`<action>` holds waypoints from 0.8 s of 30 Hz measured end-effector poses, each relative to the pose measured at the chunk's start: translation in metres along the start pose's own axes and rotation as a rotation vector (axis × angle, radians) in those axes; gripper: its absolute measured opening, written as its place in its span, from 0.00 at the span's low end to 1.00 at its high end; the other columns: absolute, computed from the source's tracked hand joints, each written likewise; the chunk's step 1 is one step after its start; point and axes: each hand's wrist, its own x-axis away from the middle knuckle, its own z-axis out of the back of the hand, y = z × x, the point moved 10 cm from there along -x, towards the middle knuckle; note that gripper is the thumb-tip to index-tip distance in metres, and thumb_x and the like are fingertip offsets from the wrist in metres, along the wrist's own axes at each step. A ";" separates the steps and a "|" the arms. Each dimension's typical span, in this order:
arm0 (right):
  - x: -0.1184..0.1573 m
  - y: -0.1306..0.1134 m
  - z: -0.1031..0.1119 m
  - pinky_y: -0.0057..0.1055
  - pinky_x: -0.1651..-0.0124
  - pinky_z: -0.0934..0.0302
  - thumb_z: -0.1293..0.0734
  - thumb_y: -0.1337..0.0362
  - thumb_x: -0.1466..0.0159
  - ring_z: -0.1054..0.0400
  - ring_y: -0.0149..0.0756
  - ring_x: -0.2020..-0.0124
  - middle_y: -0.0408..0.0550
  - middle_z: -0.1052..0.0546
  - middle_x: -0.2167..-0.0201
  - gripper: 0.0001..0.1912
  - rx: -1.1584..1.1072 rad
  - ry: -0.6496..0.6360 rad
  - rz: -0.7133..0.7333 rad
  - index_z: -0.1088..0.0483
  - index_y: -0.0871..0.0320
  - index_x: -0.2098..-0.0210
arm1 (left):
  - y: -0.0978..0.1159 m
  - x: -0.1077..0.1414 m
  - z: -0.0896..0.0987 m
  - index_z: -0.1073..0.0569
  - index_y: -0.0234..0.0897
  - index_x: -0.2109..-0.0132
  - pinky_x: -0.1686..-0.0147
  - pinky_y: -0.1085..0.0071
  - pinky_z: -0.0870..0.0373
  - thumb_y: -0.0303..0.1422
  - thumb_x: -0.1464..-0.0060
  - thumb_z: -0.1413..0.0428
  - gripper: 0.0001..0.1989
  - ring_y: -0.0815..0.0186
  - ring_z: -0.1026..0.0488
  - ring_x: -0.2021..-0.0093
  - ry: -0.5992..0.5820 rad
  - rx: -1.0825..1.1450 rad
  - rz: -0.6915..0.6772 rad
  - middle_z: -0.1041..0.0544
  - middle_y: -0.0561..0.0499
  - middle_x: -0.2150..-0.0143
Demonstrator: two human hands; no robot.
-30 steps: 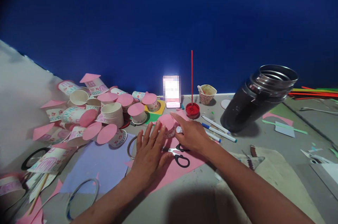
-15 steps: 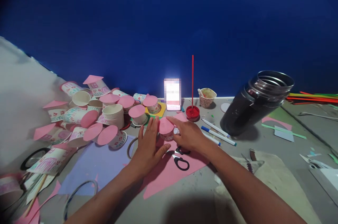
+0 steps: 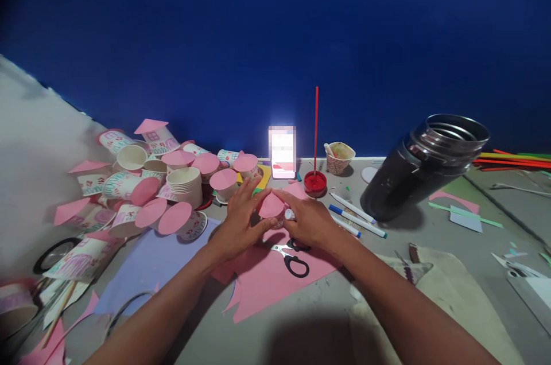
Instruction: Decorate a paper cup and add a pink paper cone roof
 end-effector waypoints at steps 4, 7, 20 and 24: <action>0.003 0.003 0.004 0.30 0.67 0.43 0.35 0.66 0.37 0.26 0.39 0.73 0.44 0.17 0.69 0.35 -0.019 0.030 -0.018 0.35 0.50 0.30 | -0.005 0.007 0.005 0.42 0.46 0.26 0.27 0.34 0.55 0.54 0.33 0.48 0.36 0.44 0.61 0.20 -0.002 0.080 0.030 0.53 0.40 0.19; 0.006 0.004 0.005 0.31 0.65 0.42 0.36 0.66 0.37 0.26 0.40 0.71 0.46 0.16 0.65 0.36 -0.012 0.057 -0.028 0.36 0.51 0.29 | -0.008 0.017 0.008 0.47 0.46 0.24 0.27 0.35 0.55 0.53 0.31 0.51 0.36 0.45 0.62 0.20 0.064 0.061 0.038 0.54 0.40 0.19; 0.020 -0.002 -0.012 0.36 0.63 0.44 0.37 0.65 0.36 0.21 0.52 0.62 0.56 0.15 0.60 0.44 0.293 -0.064 -0.112 0.52 0.61 0.23 | 0.009 0.049 -0.017 0.69 0.39 0.21 0.28 0.37 0.60 0.51 0.30 0.52 0.46 0.43 0.63 0.20 0.154 -0.263 -0.038 0.56 0.32 0.20; 0.025 -0.011 -0.026 0.38 0.62 0.43 0.37 0.65 0.36 0.20 0.56 0.58 0.62 0.15 0.61 0.43 0.366 -0.149 -0.116 0.51 0.69 0.24 | 0.018 0.056 -0.026 0.69 0.35 0.22 0.27 0.39 0.63 0.52 0.31 0.53 0.47 0.44 0.58 0.20 0.192 -0.363 -0.056 0.49 0.30 0.21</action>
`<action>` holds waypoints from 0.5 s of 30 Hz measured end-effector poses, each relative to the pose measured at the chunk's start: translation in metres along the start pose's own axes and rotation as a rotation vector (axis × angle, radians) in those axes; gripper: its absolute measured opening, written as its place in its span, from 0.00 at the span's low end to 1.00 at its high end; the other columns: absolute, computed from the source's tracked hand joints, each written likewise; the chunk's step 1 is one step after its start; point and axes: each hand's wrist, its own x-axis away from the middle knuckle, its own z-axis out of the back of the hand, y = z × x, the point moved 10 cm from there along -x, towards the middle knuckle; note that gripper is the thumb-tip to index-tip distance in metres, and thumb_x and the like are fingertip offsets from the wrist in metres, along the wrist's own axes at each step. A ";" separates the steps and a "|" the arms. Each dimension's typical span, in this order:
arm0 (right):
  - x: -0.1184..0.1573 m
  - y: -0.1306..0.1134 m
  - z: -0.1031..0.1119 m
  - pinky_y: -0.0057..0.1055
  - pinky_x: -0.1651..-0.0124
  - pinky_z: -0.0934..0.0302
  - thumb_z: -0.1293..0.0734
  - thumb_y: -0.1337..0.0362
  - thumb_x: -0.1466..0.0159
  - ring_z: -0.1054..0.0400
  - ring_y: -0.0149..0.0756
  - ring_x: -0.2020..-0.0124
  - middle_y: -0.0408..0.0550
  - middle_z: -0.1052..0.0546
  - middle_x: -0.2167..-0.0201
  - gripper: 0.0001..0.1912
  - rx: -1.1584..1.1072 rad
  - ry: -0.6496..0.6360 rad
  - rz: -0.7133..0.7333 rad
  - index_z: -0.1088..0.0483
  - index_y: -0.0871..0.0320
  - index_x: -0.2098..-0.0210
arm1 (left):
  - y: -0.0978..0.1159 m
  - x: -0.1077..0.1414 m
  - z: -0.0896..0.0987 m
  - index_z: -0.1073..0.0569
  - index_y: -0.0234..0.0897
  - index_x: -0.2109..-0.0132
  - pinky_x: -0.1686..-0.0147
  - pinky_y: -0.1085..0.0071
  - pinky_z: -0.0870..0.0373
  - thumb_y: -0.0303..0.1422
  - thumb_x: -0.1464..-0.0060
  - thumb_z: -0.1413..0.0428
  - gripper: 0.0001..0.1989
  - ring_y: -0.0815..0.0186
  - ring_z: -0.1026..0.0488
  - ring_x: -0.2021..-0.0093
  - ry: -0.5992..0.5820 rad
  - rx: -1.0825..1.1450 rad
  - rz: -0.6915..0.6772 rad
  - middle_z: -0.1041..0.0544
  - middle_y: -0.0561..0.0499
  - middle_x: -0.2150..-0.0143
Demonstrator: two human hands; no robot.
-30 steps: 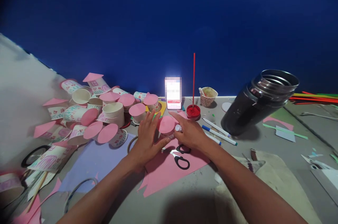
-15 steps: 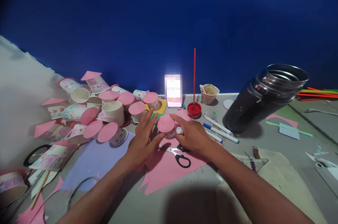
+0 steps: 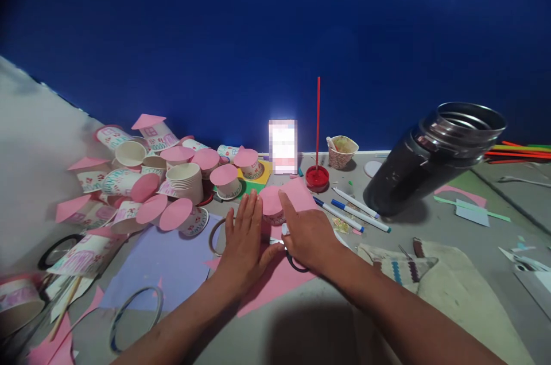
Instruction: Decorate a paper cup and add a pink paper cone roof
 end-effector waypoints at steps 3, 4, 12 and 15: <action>0.000 -0.001 -0.002 0.38 0.62 0.43 0.38 0.65 0.35 0.20 0.55 0.58 0.60 0.15 0.61 0.43 -0.014 0.006 -0.017 0.53 0.68 0.23 | 0.004 0.001 0.002 0.69 0.33 0.22 0.27 0.41 0.63 0.52 0.30 0.53 0.47 0.44 0.58 0.20 0.029 -0.033 -0.006 0.48 0.29 0.22; 0.000 0.001 -0.001 0.38 0.62 0.43 0.38 0.65 0.35 0.20 0.54 0.58 0.60 0.15 0.61 0.43 -0.028 0.017 -0.035 0.53 0.68 0.23 | 0.006 0.001 0.004 0.69 0.32 0.22 0.27 0.41 0.63 0.52 0.31 0.53 0.47 0.44 0.59 0.20 0.038 -0.039 -0.008 0.48 0.29 0.22; 0.001 0.009 0.004 0.39 0.62 0.41 0.36 0.65 0.37 0.20 0.56 0.60 0.58 0.14 0.62 0.42 -0.135 0.080 -0.085 0.47 0.64 0.25 | 0.000 0.009 0.002 0.70 0.39 0.21 0.28 0.36 0.64 0.48 0.36 0.42 0.53 0.40 0.60 0.21 0.022 0.098 0.025 0.52 0.30 0.21; -0.001 0.029 0.016 0.39 0.59 0.38 0.36 0.64 0.36 0.20 0.53 0.60 0.55 0.14 0.60 0.39 -0.323 0.232 -0.165 0.44 0.58 0.26 | -0.024 -0.001 0.005 0.68 0.42 0.22 0.29 0.36 0.55 0.46 0.37 0.40 0.54 0.39 0.55 0.22 0.042 0.349 0.149 0.53 0.30 0.21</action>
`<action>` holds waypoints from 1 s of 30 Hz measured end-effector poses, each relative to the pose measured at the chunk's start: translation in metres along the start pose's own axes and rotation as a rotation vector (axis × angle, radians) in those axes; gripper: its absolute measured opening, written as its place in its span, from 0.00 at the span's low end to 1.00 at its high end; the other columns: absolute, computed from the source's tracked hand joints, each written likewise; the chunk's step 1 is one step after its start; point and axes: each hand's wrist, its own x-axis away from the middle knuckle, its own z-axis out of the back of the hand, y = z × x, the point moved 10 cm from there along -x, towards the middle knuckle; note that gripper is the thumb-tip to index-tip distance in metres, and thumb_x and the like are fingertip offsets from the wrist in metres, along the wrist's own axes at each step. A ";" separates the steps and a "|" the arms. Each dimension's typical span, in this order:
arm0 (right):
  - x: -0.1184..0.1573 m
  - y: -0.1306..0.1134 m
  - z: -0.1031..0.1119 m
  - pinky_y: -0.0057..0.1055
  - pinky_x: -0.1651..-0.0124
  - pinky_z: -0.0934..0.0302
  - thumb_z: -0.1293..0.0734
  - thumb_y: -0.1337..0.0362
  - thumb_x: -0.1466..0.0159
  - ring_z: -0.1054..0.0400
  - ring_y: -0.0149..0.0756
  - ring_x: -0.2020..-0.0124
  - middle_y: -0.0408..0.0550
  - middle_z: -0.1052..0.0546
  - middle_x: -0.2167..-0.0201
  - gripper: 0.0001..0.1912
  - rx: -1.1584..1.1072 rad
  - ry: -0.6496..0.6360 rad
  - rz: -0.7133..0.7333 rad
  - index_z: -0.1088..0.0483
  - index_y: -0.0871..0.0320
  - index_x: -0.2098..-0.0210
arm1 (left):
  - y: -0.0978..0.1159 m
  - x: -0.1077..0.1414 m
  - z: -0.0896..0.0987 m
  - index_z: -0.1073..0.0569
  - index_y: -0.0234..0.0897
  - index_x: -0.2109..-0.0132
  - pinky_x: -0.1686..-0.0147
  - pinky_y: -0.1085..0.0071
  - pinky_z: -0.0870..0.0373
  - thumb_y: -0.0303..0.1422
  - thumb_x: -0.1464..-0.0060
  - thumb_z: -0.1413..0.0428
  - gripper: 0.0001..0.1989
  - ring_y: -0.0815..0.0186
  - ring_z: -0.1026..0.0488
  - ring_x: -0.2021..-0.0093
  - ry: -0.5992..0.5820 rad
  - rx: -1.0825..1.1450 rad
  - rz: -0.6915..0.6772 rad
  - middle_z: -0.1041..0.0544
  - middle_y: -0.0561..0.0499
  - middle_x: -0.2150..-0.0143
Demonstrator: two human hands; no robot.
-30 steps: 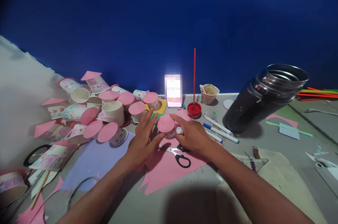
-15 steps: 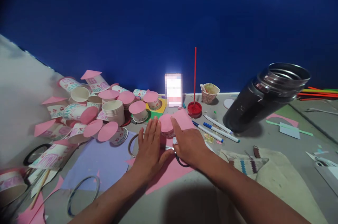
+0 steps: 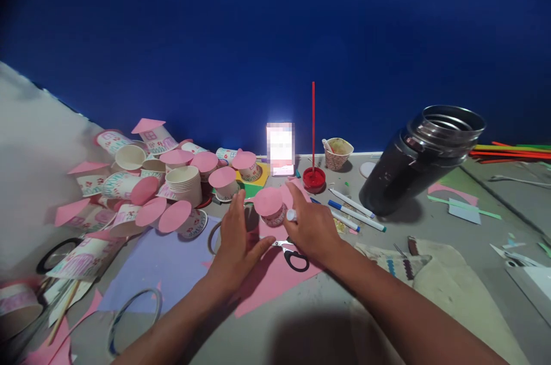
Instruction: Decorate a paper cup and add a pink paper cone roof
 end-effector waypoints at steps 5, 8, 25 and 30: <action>-0.014 0.026 0.020 0.43 0.50 0.34 0.36 0.63 0.38 0.23 0.52 0.52 0.57 0.18 0.49 0.33 -0.386 0.212 -0.042 0.34 0.58 0.33 | -0.017 -0.031 -0.002 0.61 0.43 0.22 0.31 0.41 0.46 0.38 0.48 0.33 0.58 0.41 0.42 0.27 -0.104 0.371 0.242 0.38 0.33 0.27; -0.018 0.032 0.022 0.44 0.48 0.34 0.35 0.64 0.39 0.24 0.51 0.52 0.56 0.19 0.46 0.32 -0.430 0.242 -0.048 0.32 0.57 0.35 | -0.011 -0.042 -0.007 0.59 0.44 0.23 0.31 0.46 0.44 0.34 0.51 0.32 0.58 0.46 0.36 0.30 -0.109 0.520 0.280 0.31 0.37 0.32; -0.014 0.003 0.012 0.30 0.71 0.36 0.33 0.52 0.37 0.28 0.37 0.75 0.41 0.25 0.77 0.13 -0.783 0.078 0.138 0.28 0.55 0.70 | -0.019 -0.033 0.032 0.31 0.39 0.33 0.68 0.75 0.29 0.31 0.52 0.29 0.40 0.69 0.23 0.68 -0.037 1.454 0.511 0.17 0.50 0.60; -0.013 0.011 0.020 0.31 0.68 0.36 0.36 0.39 0.34 0.30 0.37 0.71 0.46 0.23 0.74 0.26 -0.921 0.150 0.086 0.29 0.55 0.72 | -0.018 -0.021 0.022 0.28 0.38 0.35 0.64 0.74 0.25 0.32 0.50 0.30 0.36 0.63 0.19 0.59 -0.093 1.569 0.512 0.15 0.47 0.54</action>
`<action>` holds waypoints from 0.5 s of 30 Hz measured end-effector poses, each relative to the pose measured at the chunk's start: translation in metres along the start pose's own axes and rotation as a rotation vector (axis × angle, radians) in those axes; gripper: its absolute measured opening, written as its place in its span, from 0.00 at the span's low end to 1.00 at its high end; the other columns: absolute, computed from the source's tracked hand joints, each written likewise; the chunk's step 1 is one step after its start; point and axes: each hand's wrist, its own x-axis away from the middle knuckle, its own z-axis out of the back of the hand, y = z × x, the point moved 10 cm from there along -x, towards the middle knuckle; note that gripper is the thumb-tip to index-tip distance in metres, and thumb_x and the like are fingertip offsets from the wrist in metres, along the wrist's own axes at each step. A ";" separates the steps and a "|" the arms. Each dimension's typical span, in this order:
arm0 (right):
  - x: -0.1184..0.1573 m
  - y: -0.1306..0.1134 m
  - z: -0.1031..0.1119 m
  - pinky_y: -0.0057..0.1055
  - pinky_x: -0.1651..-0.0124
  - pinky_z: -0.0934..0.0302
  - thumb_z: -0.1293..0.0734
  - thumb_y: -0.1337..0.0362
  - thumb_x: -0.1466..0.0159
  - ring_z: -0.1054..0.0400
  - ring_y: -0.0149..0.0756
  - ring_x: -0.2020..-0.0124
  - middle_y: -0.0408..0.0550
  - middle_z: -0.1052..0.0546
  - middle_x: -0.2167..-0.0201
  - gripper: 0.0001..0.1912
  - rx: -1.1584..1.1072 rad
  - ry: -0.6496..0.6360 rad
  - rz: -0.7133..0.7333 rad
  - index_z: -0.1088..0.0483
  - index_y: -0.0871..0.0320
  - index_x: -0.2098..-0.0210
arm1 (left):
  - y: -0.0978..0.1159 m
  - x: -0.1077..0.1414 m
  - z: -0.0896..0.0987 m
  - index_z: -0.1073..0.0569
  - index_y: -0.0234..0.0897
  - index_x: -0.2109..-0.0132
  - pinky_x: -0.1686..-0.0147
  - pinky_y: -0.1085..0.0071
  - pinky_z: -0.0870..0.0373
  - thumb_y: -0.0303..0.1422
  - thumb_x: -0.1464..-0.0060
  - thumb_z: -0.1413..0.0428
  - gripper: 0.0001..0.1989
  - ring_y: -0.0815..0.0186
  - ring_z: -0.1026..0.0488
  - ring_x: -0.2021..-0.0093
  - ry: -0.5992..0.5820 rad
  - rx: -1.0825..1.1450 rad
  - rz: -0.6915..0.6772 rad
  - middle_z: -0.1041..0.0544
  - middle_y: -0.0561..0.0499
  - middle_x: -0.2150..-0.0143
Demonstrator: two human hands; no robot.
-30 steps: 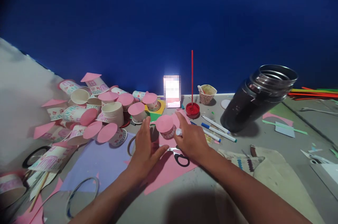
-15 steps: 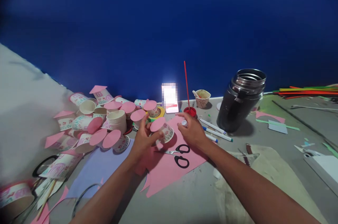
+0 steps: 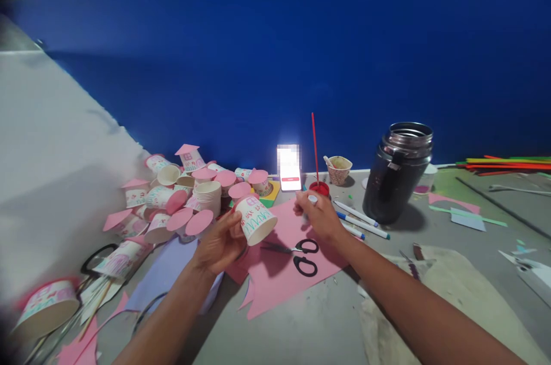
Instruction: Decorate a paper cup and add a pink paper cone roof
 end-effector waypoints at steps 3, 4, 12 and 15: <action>-0.003 0.009 0.009 0.30 0.71 0.40 0.39 0.30 0.36 0.36 0.34 0.76 0.44 0.29 0.81 0.34 -0.084 0.073 -0.047 0.30 0.56 0.75 | -0.005 0.002 0.000 0.28 0.39 0.34 0.58 0.73 0.23 0.32 0.50 0.29 0.37 0.61 0.18 0.54 -0.020 0.050 0.003 0.15 0.47 0.51; -0.005 0.013 0.010 0.29 0.73 0.42 0.40 0.29 0.37 0.38 0.33 0.78 0.43 0.31 0.83 0.36 -0.114 0.089 -0.072 0.31 0.56 0.76 | -0.007 0.003 0.000 0.28 0.39 0.34 0.56 0.72 0.22 0.33 0.50 0.29 0.36 0.61 0.18 0.53 -0.030 0.062 0.006 0.15 0.46 0.51; -0.005 0.035 -0.005 0.25 0.80 0.45 0.27 0.35 0.43 0.44 0.27 0.83 0.37 0.35 0.84 0.29 -0.391 0.013 -0.242 0.29 0.57 0.70 | -0.015 -0.001 0.011 0.27 0.40 0.35 0.56 0.70 0.22 0.33 0.50 0.29 0.35 0.60 0.18 0.52 -0.043 0.057 -0.001 0.15 0.46 0.51; -0.004 0.035 -0.012 0.26 0.78 0.39 0.23 0.42 0.45 0.35 0.30 0.78 0.44 0.26 0.77 0.25 -0.450 -0.056 -0.250 0.28 0.58 0.69 | -0.014 -0.002 0.012 0.27 0.40 0.36 0.58 0.71 0.23 0.33 0.49 0.29 0.34 0.61 0.18 0.53 -0.050 0.047 -0.027 0.15 0.47 0.50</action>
